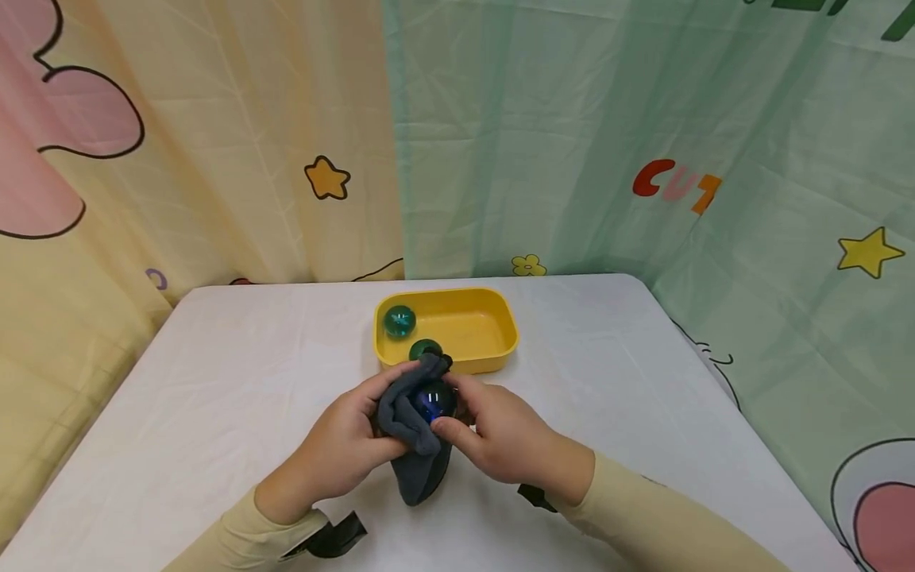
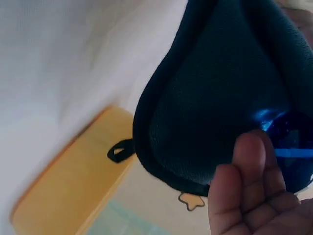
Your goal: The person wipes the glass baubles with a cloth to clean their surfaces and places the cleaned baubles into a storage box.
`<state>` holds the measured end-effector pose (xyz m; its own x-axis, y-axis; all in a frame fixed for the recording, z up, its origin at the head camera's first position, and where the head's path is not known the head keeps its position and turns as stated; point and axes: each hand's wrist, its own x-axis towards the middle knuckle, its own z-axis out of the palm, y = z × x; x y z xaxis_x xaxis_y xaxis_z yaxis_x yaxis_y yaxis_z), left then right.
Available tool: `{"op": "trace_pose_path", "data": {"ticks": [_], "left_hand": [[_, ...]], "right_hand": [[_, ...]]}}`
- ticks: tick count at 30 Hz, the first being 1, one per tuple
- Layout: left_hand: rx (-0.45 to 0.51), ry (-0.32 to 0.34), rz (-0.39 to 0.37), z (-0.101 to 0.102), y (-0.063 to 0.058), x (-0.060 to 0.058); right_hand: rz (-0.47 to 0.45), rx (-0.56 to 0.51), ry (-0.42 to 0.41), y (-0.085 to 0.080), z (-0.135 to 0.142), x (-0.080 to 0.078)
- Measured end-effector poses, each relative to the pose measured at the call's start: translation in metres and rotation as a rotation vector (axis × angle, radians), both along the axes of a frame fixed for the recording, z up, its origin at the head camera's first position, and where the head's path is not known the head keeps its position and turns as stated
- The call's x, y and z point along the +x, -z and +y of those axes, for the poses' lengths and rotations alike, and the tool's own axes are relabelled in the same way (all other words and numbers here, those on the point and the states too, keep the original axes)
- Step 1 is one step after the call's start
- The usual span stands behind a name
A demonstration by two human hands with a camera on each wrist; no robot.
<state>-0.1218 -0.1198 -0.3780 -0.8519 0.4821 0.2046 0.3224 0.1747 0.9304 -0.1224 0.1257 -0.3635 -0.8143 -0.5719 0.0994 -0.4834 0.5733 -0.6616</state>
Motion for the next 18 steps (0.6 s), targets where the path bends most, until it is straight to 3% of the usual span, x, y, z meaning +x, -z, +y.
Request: {"op": "trace_pose_path", "data": {"ticks": [3, 7, 10, 12, 18], "left_hand": [[0.014, -0.013, 0.017, -0.0022, 0.0004, -0.0015], [0.040, 0.000, -0.014, -0.0035, -0.0011, -0.0016], [0.041, 0.013, -0.039, -0.0028, -0.0026, -0.0003], [0.037, 0.022, -0.049, -0.0022, -0.0027, 0.0005], [-0.006, 0.023, -0.058, 0.0000, -0.0013, 0.0019]], "right_hand": [[0.073, 0.079, -0.043, -0.0037, 0.0000, 0.0004], [0.294, 0.221, -0.079, -0.0060, 0.0011, -0.0002], [0.419, 0.249, -0.086, -0.0051, 0.0029, -0.0017], [0.372, 0.221, -0.089, -0.0053, 0.0041, -0.0024], [-0.056, 0.017, -0.035, -0.0018, 0.0023, -0.0035]]}}
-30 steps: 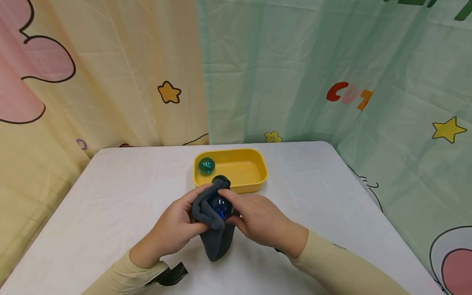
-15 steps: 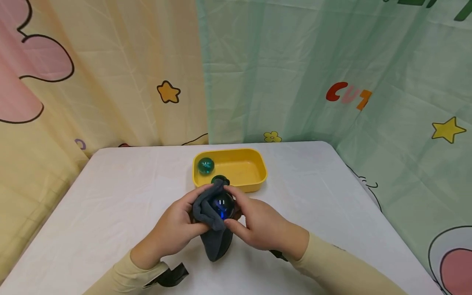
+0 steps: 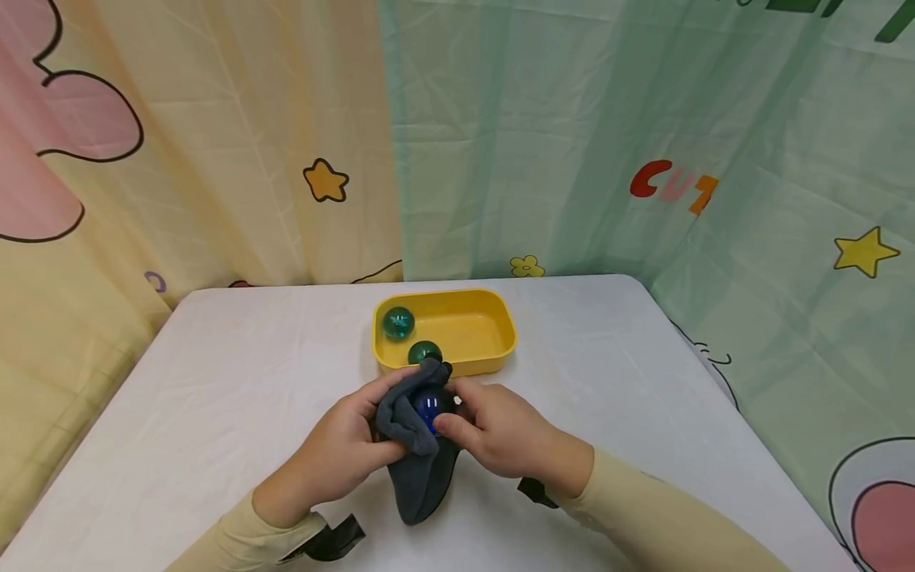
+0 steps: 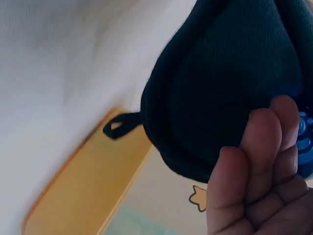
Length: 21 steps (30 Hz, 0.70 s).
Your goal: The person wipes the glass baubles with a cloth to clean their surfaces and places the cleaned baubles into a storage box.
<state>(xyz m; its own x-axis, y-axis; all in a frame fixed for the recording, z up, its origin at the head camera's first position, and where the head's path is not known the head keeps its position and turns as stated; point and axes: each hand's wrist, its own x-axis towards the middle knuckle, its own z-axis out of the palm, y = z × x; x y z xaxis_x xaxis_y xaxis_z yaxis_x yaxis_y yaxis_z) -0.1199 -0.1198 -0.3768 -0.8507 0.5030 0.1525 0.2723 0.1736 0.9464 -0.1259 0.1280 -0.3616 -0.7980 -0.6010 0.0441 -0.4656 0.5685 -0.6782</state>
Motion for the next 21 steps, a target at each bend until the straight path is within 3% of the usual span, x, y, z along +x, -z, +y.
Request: {"op": "trace_pose_path", "data": {"ticks": [2, 4, 9, 15, 18, 21], "left_hand": [[-0.012, -0.011, 0.003, 0.0008, 0.0006, -0.0003], [-0.022, -0.022, 0.016, 0.0013, 0.0010, -0.0007], [-0.013, -0.045, 0.063, 0.0005, 0.0010, -0.0033], [-0.022, -0.051, 0.052, -0.0023, -0.0002, -0.0033], [-0.029, -0.037, 0.041, -0.0024, -0.0001, -0.0029], [-0.034, -0.024, 0.027, -0.0013, 0.0009, -0.0032]], "right_hand": [[-0.052, -0.029, 0.023, 0.0019, -0.0018, -0.0001], [-0.040, -0.025, 0.032, 0.0034, -0.0032, 0.0007], [0.115, 0.079, 0.013, 0.0007, -0.0029, 0.0042], [0.414, 0.220, -0.043, -0.0010, -0.0019, 0.0033], [0.322, 0.163, -0.036, -0.0001, -0.0014, 0.0026], [0.063, 0.038, 0.003, 0.0019, -0.0026, 0.0013]]}}
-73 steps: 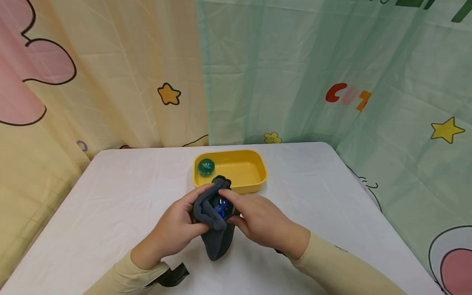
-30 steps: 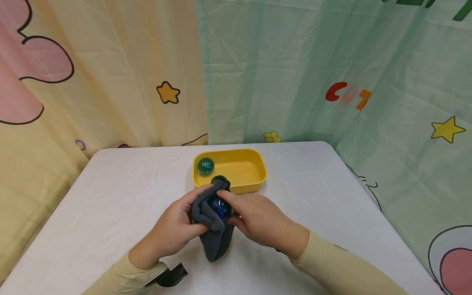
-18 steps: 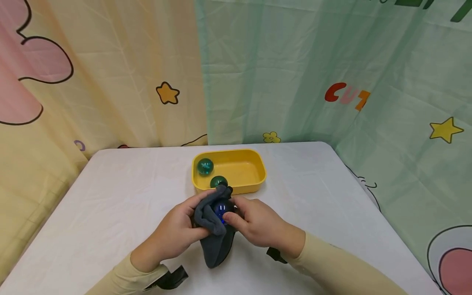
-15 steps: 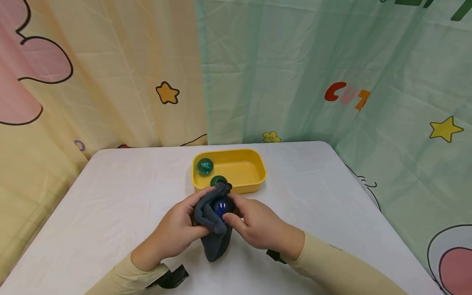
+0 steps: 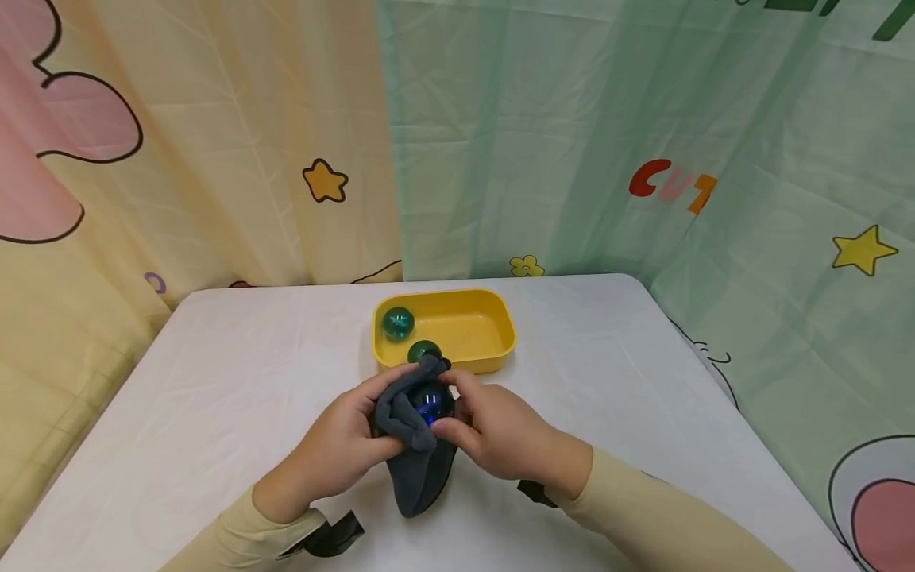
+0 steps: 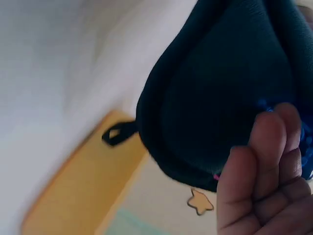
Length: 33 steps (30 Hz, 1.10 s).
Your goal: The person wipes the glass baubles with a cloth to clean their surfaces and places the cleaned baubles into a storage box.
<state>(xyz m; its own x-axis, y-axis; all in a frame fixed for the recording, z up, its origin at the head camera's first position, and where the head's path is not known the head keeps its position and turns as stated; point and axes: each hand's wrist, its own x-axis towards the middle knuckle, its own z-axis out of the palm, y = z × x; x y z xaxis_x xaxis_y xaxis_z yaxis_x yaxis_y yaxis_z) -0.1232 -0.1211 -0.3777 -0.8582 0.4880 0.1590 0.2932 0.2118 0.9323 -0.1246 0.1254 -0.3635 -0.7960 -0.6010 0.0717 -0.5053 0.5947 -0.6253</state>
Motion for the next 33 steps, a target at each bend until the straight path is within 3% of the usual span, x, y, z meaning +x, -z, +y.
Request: {"op": "trace_pose_path", "data": {"ticks": [3, 6, 10, 16, 18, 20, 24, 26, 29, 33], "left_hand": [[-0.008, 0.002, -0.012, 0.0012, 0.0015, -0.0005], [-0.007, -0.008, -0.007, 0.0013, 0.0027, -0.0007], [0.033, -0.025, 0.020, -0.0006, 0.0025, -0.0013], [0.086, 0.005, -0.007, -0.0029, 0.0005, -0.0011], [0.085, 0.020, -0.019, -0.0023, 0.0001, -0.0009], [0.076, 0.027, -0.023, -0.0014, -0.0001, -0.0007], [0.050, 0.028, -0.032, -0.0001, 0.0001, 0.0001], [0.039, 0.029, -0.028, 0.0004, 0.0009, 0.0003], [0.035, 0.021, -0.028, 0.0012, 0.0019, 0.0009], [0.047, 0.003, -0.011, 0.0013, 0.0024, 0.0007]], "right_hand": [[-0.169, -0.093, 0.049, 0.0018, -0.0024, -0.0008], [-0.157, -0.100, 0.064, 0.0028, -0.0042, 0.0006], [-0.033, -0.025, 0.024, 0.0003, -0.0030, 0.0030], [0.303, 0.180, -0.050, -0.0015, -0.0012, 0.0013], [0.353, 0.185, -0.052, -0.0007, -0.0006, 0.0006], [0.291, 0.147, -0.044, -0.0004, 0.0003, 0.0007], [-0.022, 0.000, -0.005, 0.0013, 0.0000, 0.0001], [-0.135, -0.068, 0.017, 0.0027, -0.0009, -0.0001], [-0.170, -0.098, 0.046, 0.0048, -0.0029, -0.0004], [-0.103, -0.050, 0.045, 0.0019, -0.0035, 0.0028]]}}
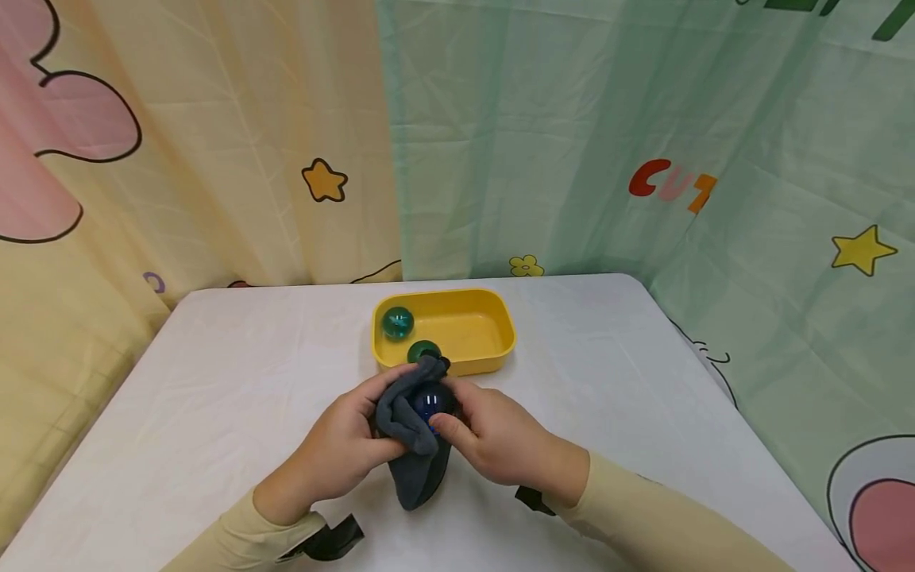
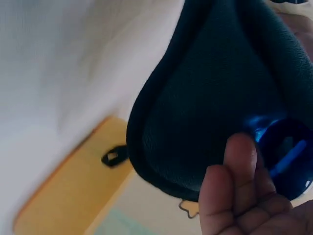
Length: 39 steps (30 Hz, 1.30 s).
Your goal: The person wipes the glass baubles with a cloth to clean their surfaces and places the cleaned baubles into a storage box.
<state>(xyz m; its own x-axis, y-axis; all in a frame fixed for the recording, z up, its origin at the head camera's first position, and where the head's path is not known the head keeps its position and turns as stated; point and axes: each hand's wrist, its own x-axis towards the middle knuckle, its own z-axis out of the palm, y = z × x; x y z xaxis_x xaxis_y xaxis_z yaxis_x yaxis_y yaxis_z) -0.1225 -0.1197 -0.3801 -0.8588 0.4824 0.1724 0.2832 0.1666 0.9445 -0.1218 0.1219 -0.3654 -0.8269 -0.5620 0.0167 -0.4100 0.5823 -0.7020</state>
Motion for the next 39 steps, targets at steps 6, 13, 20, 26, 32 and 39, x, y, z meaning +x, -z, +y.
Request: {"op": "trace_pose_path", "data": {"ticks": [6, 13, 20, 26, 32, 39], "left_hand": [[0.066, -0.003, 0.021, -0.0027, -0.0024, -0.0027], [0.045, 0.010, 0.013, -0.0011, -0.0041, -0.0013], [-0.026, -0.005, 0.002, -0.0002, -0.0021, 0.0010], [-0.010, -0.027, 0.029, -0.0010, -0.0025, -0.0010], [0.004, -0.028, 0.021, -0.0040, -0.0035, -0.0022], [0.015, 0.013, -0.004, -0.0032, -0.0030, 0.0000]], "right_hand": [[0.264, 0.184, -0.056, -0.0057, 0.0014, 0.0022], [0.389, 0.138, -0.056, -0.0010, 0.0032, -0.0001], [-0.051, -0.055, 0.003, 0.0021, 0.0016, 0.0006], [0.095, 0.050, -0.027, 0.0001, 0.0007, 0.0020], [0.466, 0.234, -0.064, -0.0025, 0.0020, 0.0010], [0.221, 0.058, -0.042, -0.0018, 0.0040, -0.0003]]}}
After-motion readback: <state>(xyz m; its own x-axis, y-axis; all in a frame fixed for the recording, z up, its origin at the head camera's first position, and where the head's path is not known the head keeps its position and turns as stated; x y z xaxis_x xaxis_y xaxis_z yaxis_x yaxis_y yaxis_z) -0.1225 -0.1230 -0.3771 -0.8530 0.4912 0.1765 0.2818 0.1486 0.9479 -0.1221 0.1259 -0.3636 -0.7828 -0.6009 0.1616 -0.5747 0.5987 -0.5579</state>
